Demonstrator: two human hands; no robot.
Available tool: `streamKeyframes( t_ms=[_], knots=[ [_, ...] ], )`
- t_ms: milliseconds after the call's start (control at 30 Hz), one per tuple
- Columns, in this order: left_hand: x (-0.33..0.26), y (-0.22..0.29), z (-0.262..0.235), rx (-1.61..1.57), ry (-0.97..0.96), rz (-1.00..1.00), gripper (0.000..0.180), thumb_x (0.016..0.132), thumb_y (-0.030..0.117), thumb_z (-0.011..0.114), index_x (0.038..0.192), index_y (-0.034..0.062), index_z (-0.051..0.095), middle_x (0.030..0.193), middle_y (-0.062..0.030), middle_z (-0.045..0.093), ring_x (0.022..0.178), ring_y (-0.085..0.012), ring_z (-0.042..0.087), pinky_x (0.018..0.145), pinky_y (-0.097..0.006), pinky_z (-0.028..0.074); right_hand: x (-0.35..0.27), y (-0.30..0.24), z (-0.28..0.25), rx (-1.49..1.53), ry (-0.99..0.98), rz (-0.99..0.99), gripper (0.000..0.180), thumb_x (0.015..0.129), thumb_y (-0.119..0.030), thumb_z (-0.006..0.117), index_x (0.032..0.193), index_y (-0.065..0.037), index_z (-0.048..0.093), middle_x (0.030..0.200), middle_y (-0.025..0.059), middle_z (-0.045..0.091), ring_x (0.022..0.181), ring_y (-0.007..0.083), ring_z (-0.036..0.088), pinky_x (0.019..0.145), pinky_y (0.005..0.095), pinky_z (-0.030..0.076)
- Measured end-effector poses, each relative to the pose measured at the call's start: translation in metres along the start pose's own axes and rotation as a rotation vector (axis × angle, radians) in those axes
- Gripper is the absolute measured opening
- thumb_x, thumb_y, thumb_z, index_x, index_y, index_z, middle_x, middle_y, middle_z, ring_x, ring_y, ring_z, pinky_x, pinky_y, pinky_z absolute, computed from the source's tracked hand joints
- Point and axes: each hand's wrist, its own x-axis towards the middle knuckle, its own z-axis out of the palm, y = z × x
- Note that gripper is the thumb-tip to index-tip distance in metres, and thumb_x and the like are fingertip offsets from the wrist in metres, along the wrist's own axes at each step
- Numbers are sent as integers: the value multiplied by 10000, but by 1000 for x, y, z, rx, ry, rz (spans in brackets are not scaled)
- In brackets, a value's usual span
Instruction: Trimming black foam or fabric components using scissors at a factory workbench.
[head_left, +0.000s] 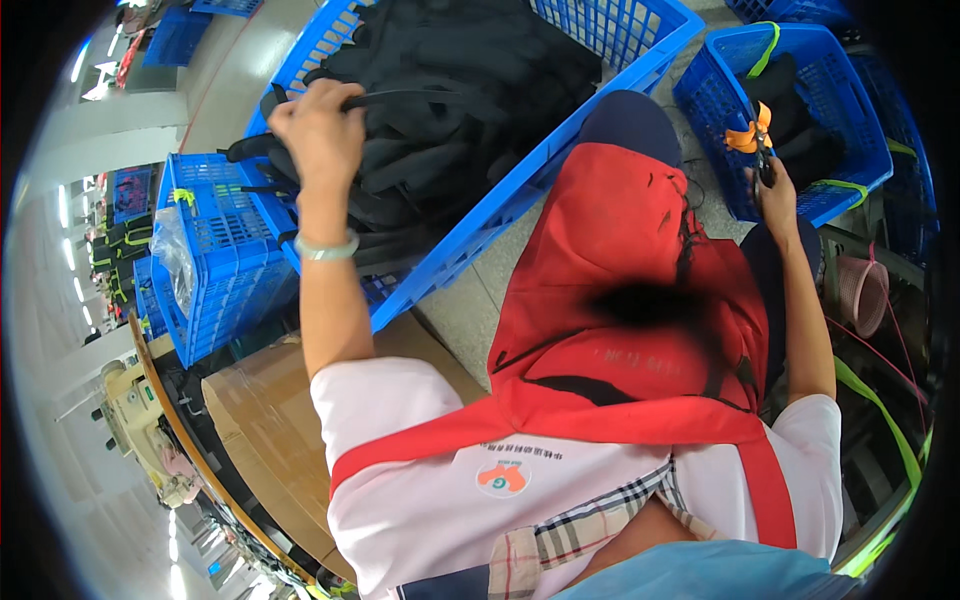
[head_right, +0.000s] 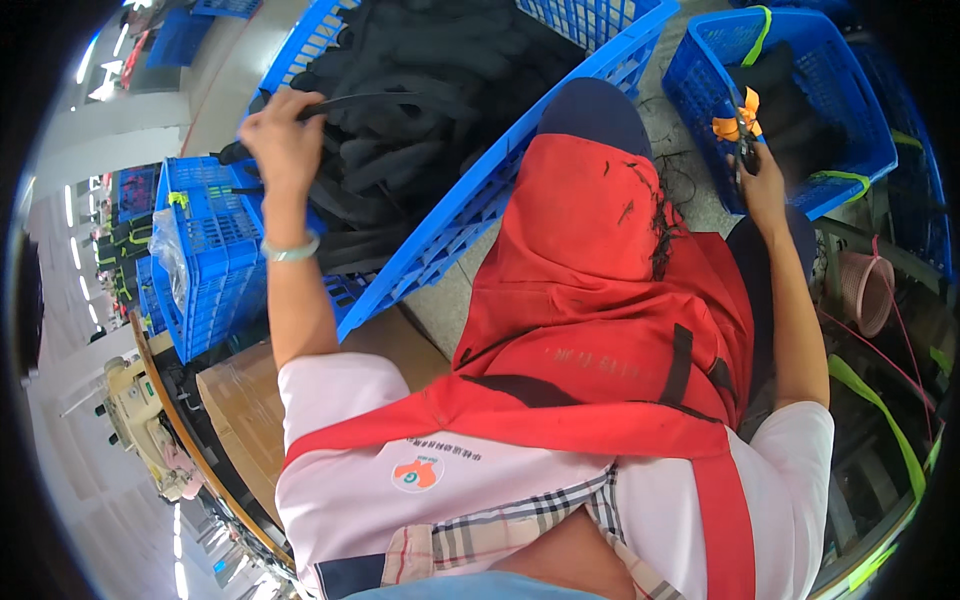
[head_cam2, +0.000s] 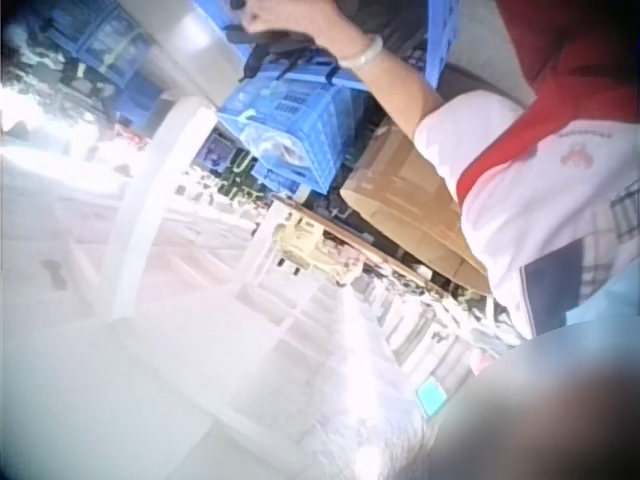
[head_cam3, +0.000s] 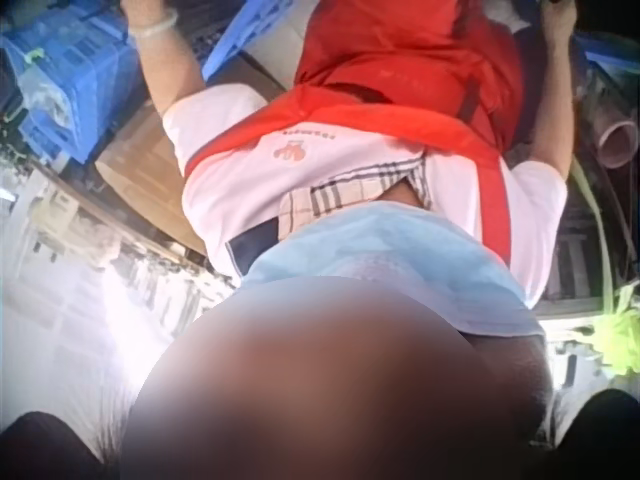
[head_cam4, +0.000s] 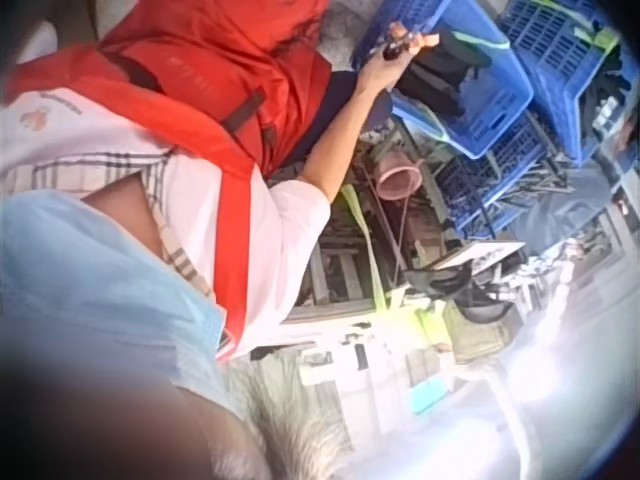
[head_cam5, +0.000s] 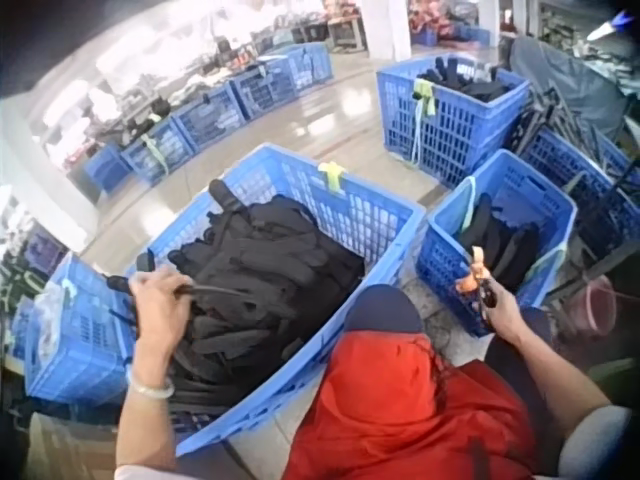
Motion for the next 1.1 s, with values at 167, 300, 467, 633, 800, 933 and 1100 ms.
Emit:
streamKeyframes(
  t_ms=[167, 300, 467, 633, 800, 933, 1100],
  knots=[
    [12, 22, -130, -70, 140, 18, 206, 703, 84, 772, 898, 106, 713, 915, -41, 679, 901, -219, 622, 891, -329, 358, 3, -90, 21, 317, -57, -254, 366, 868, -5, 649, 1204, -12, 505, 1030, 66, 616, 795, 121, 611, 710, 242, 512],
    [3, 61, -188, -192, 157, -41, 218, 678, 24, 776, 885, 58, 718, 907, -60, 676, 900, -224, 602, 893, -325, 402, -35, -225, -7, 319, -21, -325, 559, 741, -61, 805, 1204, -8, 496, 1042, 35, 538, 939, 127, 511, 857, 241, 420],
    [-2, 78, -204, -354, 62, 35, 225, 669, -2, 776, 881, 46, 717, 902, -57, 669, 910, -212, 594, 903, -319, 405, -62, -256, -29, 311, 43, -421, 409, 723, -131, 844, 935, -28, 510, 765, -49, 463, 699, 75, 428, 617, 239, 368],
    [-4, 106, -147, -313, 578, 85, 296, 723, 15, 765, 1009, 30, 690, 988, -96, 662, 940, -266, 603, 912, -376, 438, -88, -225, -16, 629, -274, -312, 301, 798, -86, 787, 880, -112, 499, 761, -80, 382, 681, 16, 366, 601, 177, 311],
    [-55, 170, -86, -474, 446, 41, 132, 757, 81, 760, 880, 99, 717, 1126, -47, 623, 1241, -331, 489, 1049, -428, 299, -104, -210, -21, 795, -218, -218, 277, 824, -130, 778, 860, -93, 505, 741, -80, 404, 672, 13, 394, 600, 184, 311],
    [-68, 216, -72, -583, 536, 66, 266, 780, 11, 733, 1035, 39, 660, 1343, -139, 432, 1345, -385, 351, 1081, -499, 300, -114, -191, -23, 776, -209, -153, 263, 830, -108, 768, 866, -92, 507, 740, -85, 404, 676, 5, 399, 591, 179, 313],
    [-80, 255, -47, -1339, 194, -124, 661, 732, 41, 786, 1302, 58, 453, 1322, -143, 437, 1261, -282, 427, 1035, -437, 352, -134, -216, -20, 928, -277, -174, 263, 815, -86, 775, 889, -79, 523, 787, -70, 463, 739, 8, 461, 663, 161, 390]
  ],
)
